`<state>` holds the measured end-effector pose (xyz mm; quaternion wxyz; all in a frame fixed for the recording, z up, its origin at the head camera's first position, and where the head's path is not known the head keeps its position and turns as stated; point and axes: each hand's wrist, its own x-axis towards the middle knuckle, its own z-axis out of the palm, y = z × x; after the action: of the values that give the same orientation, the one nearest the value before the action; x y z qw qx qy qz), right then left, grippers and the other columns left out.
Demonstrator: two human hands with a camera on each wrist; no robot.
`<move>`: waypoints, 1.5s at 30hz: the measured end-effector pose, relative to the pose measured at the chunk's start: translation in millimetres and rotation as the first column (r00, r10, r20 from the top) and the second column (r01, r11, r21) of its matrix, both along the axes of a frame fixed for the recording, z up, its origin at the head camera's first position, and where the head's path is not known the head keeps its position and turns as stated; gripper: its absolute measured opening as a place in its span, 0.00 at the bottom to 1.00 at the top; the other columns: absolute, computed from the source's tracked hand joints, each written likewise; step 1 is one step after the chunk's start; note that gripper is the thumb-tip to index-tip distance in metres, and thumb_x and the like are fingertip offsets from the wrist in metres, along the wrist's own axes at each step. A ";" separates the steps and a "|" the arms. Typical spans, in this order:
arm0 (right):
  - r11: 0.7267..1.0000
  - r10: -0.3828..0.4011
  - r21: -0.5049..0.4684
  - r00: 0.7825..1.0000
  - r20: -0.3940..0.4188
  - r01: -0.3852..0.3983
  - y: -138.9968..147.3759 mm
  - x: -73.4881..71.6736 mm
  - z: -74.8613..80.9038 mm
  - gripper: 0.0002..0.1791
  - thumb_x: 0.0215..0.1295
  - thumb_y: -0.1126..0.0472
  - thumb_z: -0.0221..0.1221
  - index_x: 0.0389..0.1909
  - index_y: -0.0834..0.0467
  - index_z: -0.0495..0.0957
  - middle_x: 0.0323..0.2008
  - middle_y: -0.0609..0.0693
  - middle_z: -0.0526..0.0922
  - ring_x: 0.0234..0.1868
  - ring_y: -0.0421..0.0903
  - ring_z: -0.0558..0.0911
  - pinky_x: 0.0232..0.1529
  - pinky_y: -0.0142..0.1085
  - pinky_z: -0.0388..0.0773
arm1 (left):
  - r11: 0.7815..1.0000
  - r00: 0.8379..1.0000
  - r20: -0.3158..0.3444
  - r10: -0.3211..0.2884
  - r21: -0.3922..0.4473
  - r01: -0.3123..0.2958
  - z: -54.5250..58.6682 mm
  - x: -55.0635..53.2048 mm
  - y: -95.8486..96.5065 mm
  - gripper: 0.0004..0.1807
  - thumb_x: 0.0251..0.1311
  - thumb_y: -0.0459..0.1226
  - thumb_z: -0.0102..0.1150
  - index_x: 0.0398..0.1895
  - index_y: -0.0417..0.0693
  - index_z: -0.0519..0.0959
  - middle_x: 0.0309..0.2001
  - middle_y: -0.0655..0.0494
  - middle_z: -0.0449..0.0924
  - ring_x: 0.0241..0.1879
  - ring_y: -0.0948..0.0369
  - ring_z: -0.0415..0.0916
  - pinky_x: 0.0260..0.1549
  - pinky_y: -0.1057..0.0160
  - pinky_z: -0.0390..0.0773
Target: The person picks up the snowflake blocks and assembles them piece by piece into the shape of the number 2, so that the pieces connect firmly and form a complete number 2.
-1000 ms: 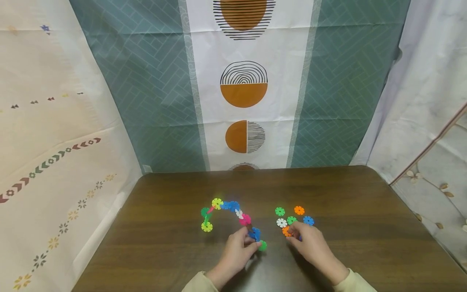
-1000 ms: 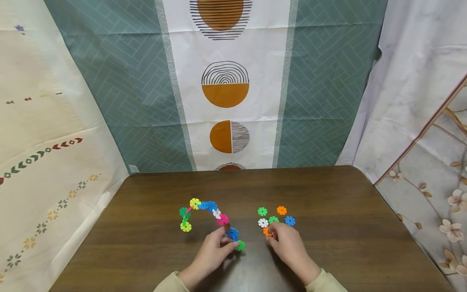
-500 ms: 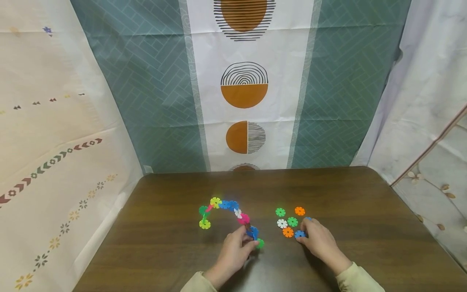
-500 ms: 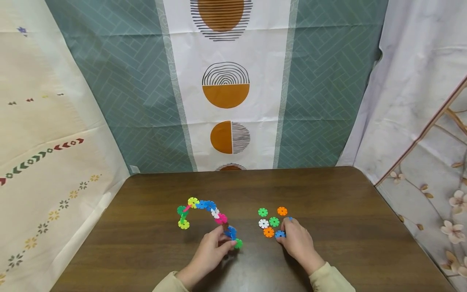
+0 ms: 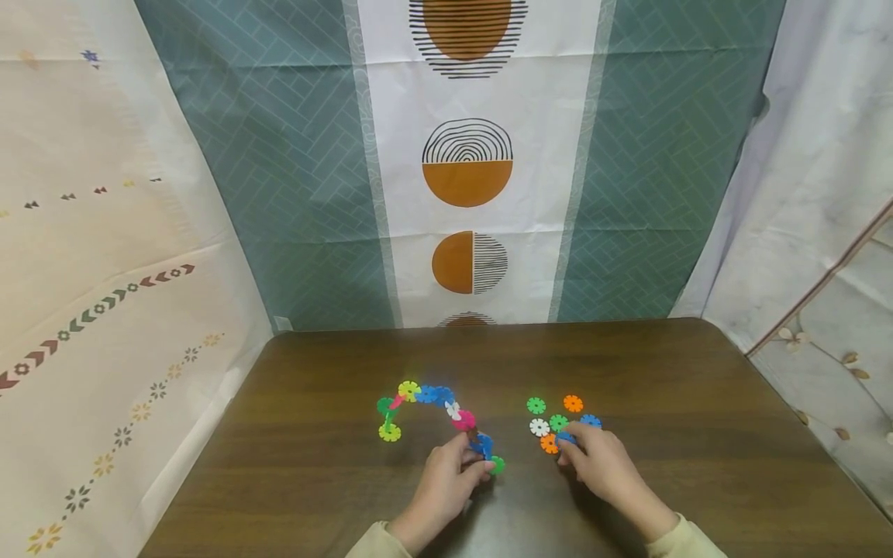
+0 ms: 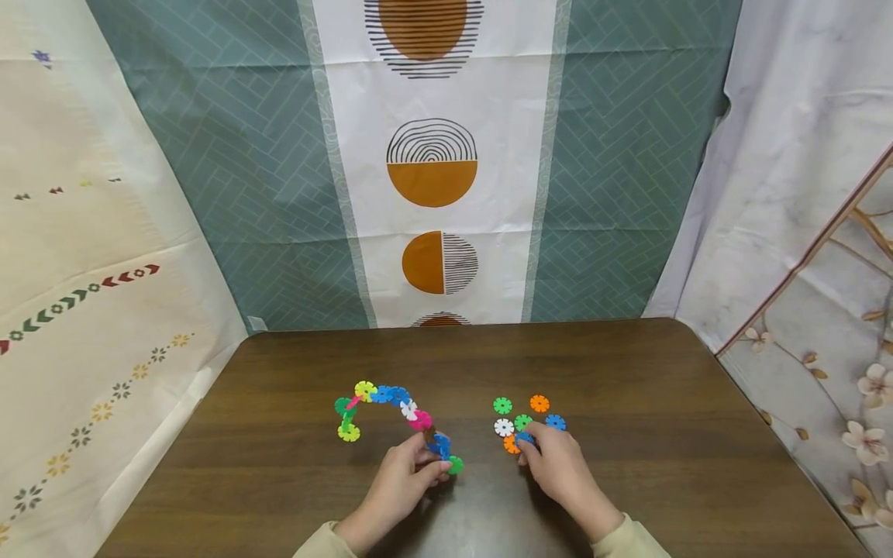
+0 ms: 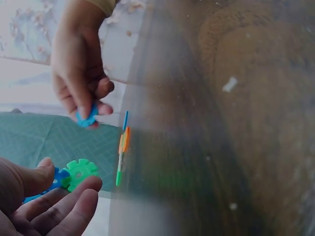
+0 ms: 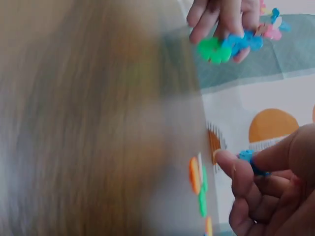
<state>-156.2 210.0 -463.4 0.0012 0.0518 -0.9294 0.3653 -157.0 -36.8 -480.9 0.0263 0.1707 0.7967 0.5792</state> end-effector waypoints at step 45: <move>0.905 0.234 -0.373 0.972 0.029 -0.207 -50.5 5.1 -5.7 0.13 0.72 0.55 0.56 0.37 0.63 0.78 0.23 0.51 0.84 0.16 0.44 0.81 0.20 0.34 0.77 | 0.987 0.984 -0.165 0.070 -0.130 -0.092 5.5 10.4 14.5 0.07 0.59 0.34 0.66 0.35 0.44 0.76 0.34 0.53 0.87 0.33 0.67 0.81 0.28 0.70 0.77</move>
<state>-151.1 159.5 -469.1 -0.0645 0.1419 -0.8322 0.5321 -146.6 -22.3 -475.5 -0.0497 0.1816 0.8405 0.5081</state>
